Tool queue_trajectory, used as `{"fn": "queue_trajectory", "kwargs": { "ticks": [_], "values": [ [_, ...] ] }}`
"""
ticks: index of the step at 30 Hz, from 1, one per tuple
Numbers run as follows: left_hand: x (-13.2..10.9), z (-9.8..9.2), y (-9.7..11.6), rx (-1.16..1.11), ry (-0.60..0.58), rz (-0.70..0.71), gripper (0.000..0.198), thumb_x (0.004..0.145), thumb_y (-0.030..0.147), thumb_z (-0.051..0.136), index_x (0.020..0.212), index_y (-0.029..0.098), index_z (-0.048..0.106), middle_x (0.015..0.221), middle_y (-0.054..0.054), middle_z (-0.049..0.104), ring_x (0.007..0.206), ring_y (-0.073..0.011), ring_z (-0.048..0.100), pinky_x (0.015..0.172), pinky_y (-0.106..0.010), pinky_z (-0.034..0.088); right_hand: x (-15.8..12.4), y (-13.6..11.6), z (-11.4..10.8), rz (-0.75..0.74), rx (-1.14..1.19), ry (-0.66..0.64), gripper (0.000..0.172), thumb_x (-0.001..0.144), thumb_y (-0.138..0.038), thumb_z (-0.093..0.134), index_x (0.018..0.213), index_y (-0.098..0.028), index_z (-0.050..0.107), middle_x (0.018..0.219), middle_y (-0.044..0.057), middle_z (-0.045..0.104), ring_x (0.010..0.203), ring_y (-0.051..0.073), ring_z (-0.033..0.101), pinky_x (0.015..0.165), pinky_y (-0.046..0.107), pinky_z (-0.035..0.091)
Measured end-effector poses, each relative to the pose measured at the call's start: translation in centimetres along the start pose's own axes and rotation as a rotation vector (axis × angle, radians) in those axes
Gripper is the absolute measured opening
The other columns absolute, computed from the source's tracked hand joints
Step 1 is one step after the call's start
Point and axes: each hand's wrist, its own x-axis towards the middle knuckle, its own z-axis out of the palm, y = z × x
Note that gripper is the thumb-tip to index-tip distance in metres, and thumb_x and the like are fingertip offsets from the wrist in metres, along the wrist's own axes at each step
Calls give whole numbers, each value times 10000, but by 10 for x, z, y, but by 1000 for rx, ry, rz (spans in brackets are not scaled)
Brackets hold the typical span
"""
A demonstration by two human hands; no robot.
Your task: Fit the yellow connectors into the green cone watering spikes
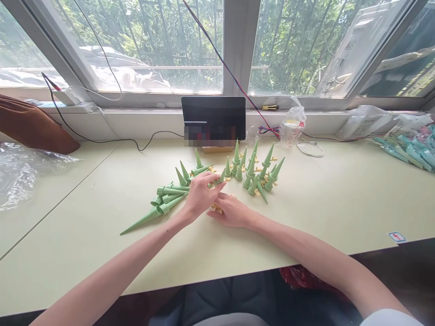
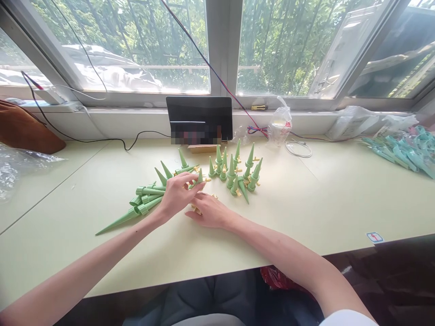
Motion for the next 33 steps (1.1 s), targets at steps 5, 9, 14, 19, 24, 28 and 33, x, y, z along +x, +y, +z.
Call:
{"fn": "queue_trajectory", "kwargs": {
  "ticks": [5, 9, 14, 19, 24, 28, 33],
  "values": [
    [27, 17, 8, 29, -210, -50, 203, 769, 224, 705, 608, 175, 592, 653, 5, 578, 620, -145, 533, 583, -266, 408, 0, -1, 1, 56, -49, -39, 108, 920, -252, 575, 952, -149, 586, 907, 76, 624, 717, 166, 534, 596, 265, 391],
    [38, 31, 6, 27, -296, -32, 299, 763, 230, 688, 533, 180, 504, 604, 7, 551, 605, -146, 485, 552, -263, 357, 1, -2, -1, 76, -59, -61, 106, 921, -257, 573, 914, -153, 583, 858, 56, 613, 673, 150, 511, 561, 257, 356],
    [40, 47, -1, 3, -326, -24, 341, 771, 302, 681, 525, 184, 476, 574, 12, 524, 565, -134, 439, 535, -266, 347, 1, -2, -2, 65, -61, -76, 128, 950, -262, 530, 911, -156, 589, 847, 54, 637, 712, 168, 547, 581, 270, 376],
    [40, 55, -3, -25, -346, -34, 341, 764, 306, 697, 535, 182, 477, 576, 11, 539, 559, -135, 460, 524, -264, 353, -1, -3, -2, 90, -90, -89, 165, 959, -276, 528, 890, -157, 618, 851, 64, 663, 742, 185, 578, 607, 282, 405],
    [40, 56, -1, -67, -352, -57, 228, 743, 257, 719, 601, 175, 559, 623, 3, 593, 608, -150, 536, 549, -261, 409, -1, -3, -2, 102, -98, -98, 162, 954, -271, 533, 897, -156, 632, 849, 69, 673, 742, 195, 595, 612, 288, 420],
    [39, 56, 1, -117, -365, -76, 86, 751, 213, 702, 720, 171, 635, 710, -14, 664, 663, -164, 613, 594, -265, 472, -2, -1, -1, 88, -92, -83, 163, 953, -271, 534, 892, -156, 632, 862, 82, 685, 752, 211, 610, 623, 302, 439],
    [36, 51, 3, -166, -358, -89, 128, 756, 193, 691, 882, 179, 678, 794, -24, 724, 737, -181, 669, 668, -281, 518, -2, -1, 0, 53, -75, -52, 128, 939, -234, 555, 912, -153, 652, 879, 91, 694, 776, 220, 625, 650, 306, 448]
  ]
}}
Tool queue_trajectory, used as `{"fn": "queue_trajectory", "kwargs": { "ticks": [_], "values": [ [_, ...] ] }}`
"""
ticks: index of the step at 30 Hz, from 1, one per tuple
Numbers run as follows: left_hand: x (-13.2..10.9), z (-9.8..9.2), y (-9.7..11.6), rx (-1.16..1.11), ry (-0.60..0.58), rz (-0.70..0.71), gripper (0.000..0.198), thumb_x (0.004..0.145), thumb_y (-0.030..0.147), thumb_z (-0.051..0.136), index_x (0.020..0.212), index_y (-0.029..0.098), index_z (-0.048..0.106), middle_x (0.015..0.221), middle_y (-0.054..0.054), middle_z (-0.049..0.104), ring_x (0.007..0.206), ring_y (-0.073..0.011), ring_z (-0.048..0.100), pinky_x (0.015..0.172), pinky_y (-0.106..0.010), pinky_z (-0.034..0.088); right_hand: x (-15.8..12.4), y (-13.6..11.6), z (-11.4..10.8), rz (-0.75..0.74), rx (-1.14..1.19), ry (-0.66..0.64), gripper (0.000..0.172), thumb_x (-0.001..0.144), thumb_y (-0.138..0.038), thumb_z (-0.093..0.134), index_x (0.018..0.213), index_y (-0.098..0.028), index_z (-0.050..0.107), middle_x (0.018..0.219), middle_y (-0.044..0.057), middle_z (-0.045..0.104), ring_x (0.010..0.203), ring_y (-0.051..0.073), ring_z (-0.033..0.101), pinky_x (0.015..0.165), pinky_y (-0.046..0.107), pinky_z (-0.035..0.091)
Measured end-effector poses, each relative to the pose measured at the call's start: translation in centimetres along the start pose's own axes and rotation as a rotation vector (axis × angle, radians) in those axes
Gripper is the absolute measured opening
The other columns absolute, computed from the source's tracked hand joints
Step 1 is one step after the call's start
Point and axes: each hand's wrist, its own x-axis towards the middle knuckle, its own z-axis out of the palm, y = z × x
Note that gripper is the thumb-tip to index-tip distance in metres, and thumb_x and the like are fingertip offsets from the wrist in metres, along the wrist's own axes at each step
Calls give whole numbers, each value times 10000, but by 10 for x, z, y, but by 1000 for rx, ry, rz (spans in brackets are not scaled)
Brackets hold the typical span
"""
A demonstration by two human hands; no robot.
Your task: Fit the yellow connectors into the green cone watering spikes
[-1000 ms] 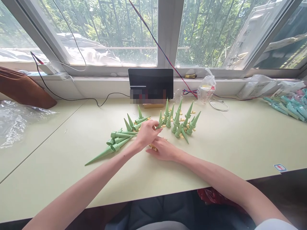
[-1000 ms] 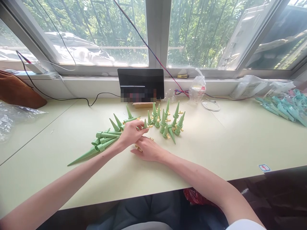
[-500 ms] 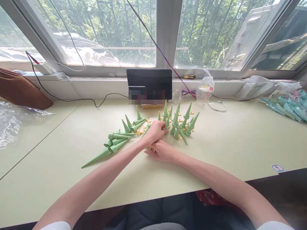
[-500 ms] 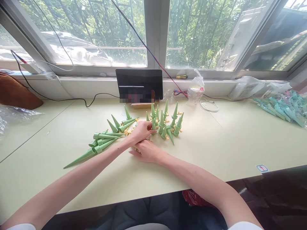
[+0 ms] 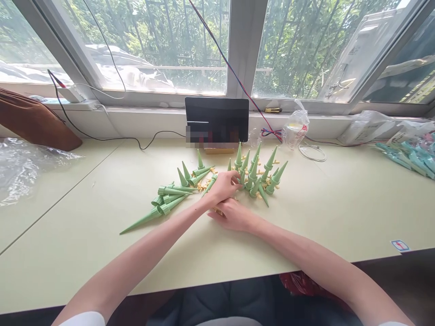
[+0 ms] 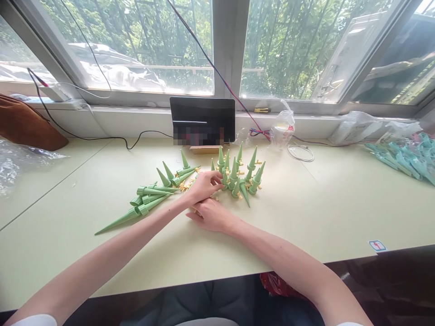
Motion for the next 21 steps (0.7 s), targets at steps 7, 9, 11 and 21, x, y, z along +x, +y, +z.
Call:
{"fn": "queue_trajectory", "kwargs": {
  "ticks": [7, 9, 11, 21],
  "values": [
    [-19, -16, 0, -57, 113, 64, 112, 848, 224, 581, 860, 173, 679, 856, -27, 723, 688, -135, 654, 629, -241, 524, 0, -3, -4, -8, 18, -3, 124, 925, -201, 556, 981, -152, 654, 918, 92, 674, 788, 210, 610, 650, 297, 462],
    [-28, -27, -2, -24, 210, 93, 119, 861, 227, 569, 888, 178, 674, 840, -21, 713, 688, -131, 647, 630, -236, 522, 1, -3, -6, -33, 53, 16, 166, 925, -186, 547, 1065, -158, 632, 1026, 109, 669, 900, 225, 622, 710, 309, 494],
    [-38, -38, -7, 17, 323, 108, 122, 873, 225, 556, 906, 181, 666, 842, -21, 710, 686, -128, 643, 621, -230, 516, 1, -3, -7, -89, 104, 42, 207, 940, -178, 528, 1132, -167, 604, 1140, 122, 651, 1069, 239, 605, 842, 339, 512],
    [-72, -51, -40, 269, 528, 8, 126, 847, 147, 554, 952, 168, 620, 897, -28, 687, 513, -96, 533, 684, -274, 500, -1, 2, -7, -75, 198, 82, 230, 950, -197, 541, 1164, -187, 622, 1380, 129, 579, 1362, 241, 476, 1126, 447, 417]
  ]
}}
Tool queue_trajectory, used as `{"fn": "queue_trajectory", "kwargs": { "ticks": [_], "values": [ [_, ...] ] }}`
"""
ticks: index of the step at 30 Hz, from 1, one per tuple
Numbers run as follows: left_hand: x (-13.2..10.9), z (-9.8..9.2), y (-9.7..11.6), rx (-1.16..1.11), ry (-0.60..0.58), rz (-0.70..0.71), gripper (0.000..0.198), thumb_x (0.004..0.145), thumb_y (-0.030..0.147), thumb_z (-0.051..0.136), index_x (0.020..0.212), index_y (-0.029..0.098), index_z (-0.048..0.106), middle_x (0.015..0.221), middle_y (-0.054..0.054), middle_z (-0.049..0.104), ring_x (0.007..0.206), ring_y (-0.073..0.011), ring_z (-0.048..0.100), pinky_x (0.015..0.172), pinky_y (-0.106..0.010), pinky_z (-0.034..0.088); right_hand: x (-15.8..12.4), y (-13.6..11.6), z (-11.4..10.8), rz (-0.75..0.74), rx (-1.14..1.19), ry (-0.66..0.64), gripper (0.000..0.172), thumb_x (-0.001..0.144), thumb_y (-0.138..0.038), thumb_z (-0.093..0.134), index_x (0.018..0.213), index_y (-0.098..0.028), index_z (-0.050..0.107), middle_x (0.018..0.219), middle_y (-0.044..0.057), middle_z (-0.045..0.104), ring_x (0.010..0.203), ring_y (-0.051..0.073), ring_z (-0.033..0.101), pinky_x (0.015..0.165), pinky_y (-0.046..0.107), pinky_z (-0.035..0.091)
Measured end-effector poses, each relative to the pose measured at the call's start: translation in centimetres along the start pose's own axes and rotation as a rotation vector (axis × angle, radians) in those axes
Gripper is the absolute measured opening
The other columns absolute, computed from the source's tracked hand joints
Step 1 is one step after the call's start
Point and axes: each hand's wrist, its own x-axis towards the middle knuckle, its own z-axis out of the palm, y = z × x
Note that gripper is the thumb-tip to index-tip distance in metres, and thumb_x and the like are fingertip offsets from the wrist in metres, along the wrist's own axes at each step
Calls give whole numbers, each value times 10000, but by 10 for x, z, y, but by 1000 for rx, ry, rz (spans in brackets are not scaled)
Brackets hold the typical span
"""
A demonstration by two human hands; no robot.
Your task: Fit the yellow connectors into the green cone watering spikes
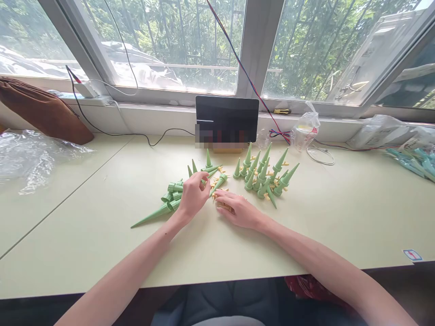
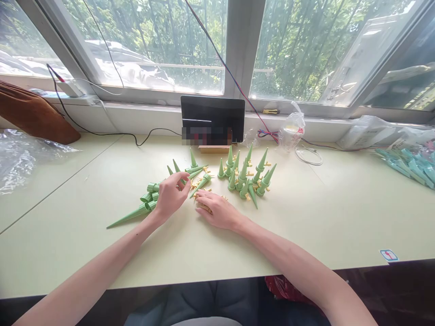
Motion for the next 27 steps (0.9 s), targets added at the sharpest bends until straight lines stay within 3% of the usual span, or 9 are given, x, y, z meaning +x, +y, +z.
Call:
{"fn": "queue_trajectory", "kwargs": {
  "ticks": [3, 7, 11, 18, 21, 27],
  "values": [
    [-2, 1, 1, 52, -34, 12, 164, 856, 138, 543, 999, 169, 616, 979, -54, 676, 541, -112, 548, 702, -295, 499, 0, 1, -3, 9, 51, 30, 229, 944, -193, 538, 1147, -179, 645, 1324, 130, 626, 1316, 237, 529, 1096, 429, 450],
    [-4, 0, 4, 123, -101, 1, 255, 867, 137, 528, 1109, 169, 599, 1127, -106, 655, 802, -208, 659, 745, -327, 512, 1, 0, -7, 18, 121, 82, 198, 940, -207, 547, 1087, -189, 680, 1228, 106, 687, 1215, 225, 613, 1032, 399, 500],
    [-6, 0, 3, 152, -128, -16, 290, 865, 131, 509, 1142, 165, 586, 1167, -120, 642, 953, -256, 660, 793, -348, 521, 2, 0, -6, 16, 135, 175, 155, 935, -217, 556, 990, -194, 699, 1119, 80, 731, 1108, 212, 667, 1040, 407, 492],
    [-4, 1, -1, 150, -154, -41, 304, 869, 108, 448, 1131, 156, 595, 1108, -121, 649, 840, -236, 659, 769, -358, 523, 2, -1, -5, 91, 61, 345, 199, 953, -256, 512, 889, -193, 689, 912, 76, 736, 855, 191, 689, 782, 321, 554],
    [-4, 1, -2, 156, -151, -39, 296, 884, 118, 438, 1132, 153, 596, 1111, -124, 641, 771, -220, 650, 756, -362, 523, 2, -1, -6, 129, 28, 392, 224, 959, -278, 499, 862, -189, 681, 846, 62, 726, 795, 188, 677, 750, 311, 537],
    [-3, 1, -4, 170, -129, -34, 272, 891, 119, 444, 1107, 164, 604, 1092, -126, 642, 839, -245, 657, 751, -361, 527, 2, -1, -6, 134, 17, 434, 235, 967, -298, 493, 835, -191, 656, 786, 39, 703, 736, 173, 655, 705, 292, 514]
  ]
}}
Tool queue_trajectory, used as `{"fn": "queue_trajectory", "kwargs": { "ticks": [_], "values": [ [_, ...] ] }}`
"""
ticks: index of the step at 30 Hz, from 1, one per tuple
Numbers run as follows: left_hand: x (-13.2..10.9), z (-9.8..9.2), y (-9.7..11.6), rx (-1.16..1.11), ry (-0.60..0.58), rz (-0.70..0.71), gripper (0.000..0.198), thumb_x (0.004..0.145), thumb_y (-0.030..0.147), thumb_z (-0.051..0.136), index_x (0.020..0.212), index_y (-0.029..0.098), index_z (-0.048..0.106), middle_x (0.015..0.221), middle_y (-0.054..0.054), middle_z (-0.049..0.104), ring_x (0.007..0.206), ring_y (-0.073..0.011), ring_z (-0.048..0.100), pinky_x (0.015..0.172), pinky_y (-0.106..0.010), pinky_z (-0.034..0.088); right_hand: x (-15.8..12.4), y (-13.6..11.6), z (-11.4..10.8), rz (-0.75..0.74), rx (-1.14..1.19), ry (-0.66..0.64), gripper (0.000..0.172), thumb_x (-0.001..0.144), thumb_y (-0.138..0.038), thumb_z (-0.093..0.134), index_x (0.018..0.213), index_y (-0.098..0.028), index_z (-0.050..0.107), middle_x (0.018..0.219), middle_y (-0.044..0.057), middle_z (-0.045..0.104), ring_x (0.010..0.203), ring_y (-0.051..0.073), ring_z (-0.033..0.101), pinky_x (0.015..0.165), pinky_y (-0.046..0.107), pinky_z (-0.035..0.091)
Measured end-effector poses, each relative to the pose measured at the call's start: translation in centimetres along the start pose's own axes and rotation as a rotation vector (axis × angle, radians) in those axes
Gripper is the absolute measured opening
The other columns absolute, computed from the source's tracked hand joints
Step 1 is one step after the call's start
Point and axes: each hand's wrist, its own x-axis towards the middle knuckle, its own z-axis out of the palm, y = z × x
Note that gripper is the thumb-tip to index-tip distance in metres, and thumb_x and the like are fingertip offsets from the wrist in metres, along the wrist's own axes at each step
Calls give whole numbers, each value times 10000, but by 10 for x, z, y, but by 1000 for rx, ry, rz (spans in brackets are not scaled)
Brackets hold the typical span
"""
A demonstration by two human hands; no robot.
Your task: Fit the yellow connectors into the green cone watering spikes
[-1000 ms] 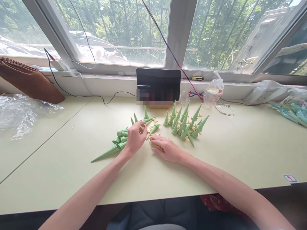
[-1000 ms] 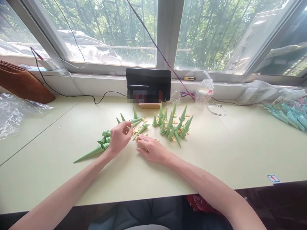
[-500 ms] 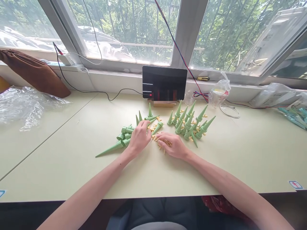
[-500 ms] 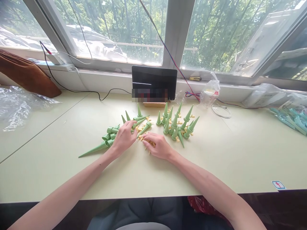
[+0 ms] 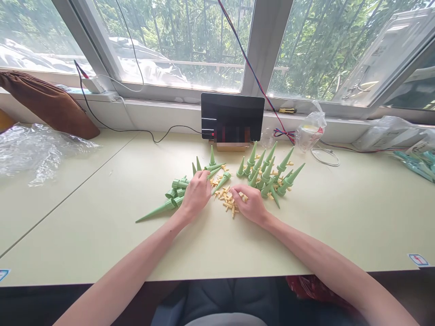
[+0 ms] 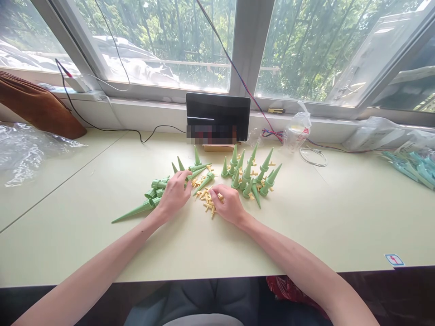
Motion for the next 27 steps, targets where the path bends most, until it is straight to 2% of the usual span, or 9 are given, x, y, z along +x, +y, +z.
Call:
{"fn": "queue_trajectory", "kwargs": {
  "ticks": [8, 16, 19, 23, 27],
  "values": [
    [0, 0, -1, 7, -28, -26, 278, 875, 90, 451, 1096, 153, 607, 1088, -135, 641, 863, -249, 661, 754, -361, 525, -1, 1, -1, 52, 18, -11, 327, 1003, -333, 421, 720, -199, 513, 638, -11, 564, 589, 126, 535, 615, 252, 429],
    [0, -1, -2, 7, -55, -26, 232, 873, 97, 492, 1049, 163, 629, 1052, -118, 634, 755, -215, 637, 703, -345, 518, -6, 5, 1, -44, -102, -74, 475, 1033, -428, 299, 608, -223, 242, 549, -40, 302, 504, 115, 292, 537, 258, 307],
    [0, -1, -2, 11, -60, -29, 213, 889, 130, 511, 1057, 159, 638, 1043, -114, 626, 745, -208, 628, 703, -344, 519, -5, 5, 1, -91, -142, -77, 500, 1034, -442, 309, 596, -221, 210, 536, -44, 267, 496, 109, 259, 516, 256, 278],
    [0, -1, -1, 16, -81, -38, 246, 914, 168, 513, 1118, 151, 649, 1059, -111, 605, 778, -207, 631, 727, -338, 522, -4, 5, 2, -169, -151, -16, 520, 1022, -409, 403, 585, -214, 199, 533, -57, 224, 492, 92, 225, 486, 247, 231],
    [1, -2, -1, 22, -103, -45, 237, 912, 149, 506, 1078, 148, 675, 1044, -110, 587, 808, -216, 634, 744, -337, 519, -3, 5, 3, -200, -158, 15, 510, 1007, -358, 457, 594, -210, 196, 540, -60, 214, 492, 87, 221, 479, 243, 218]
  ]
}}
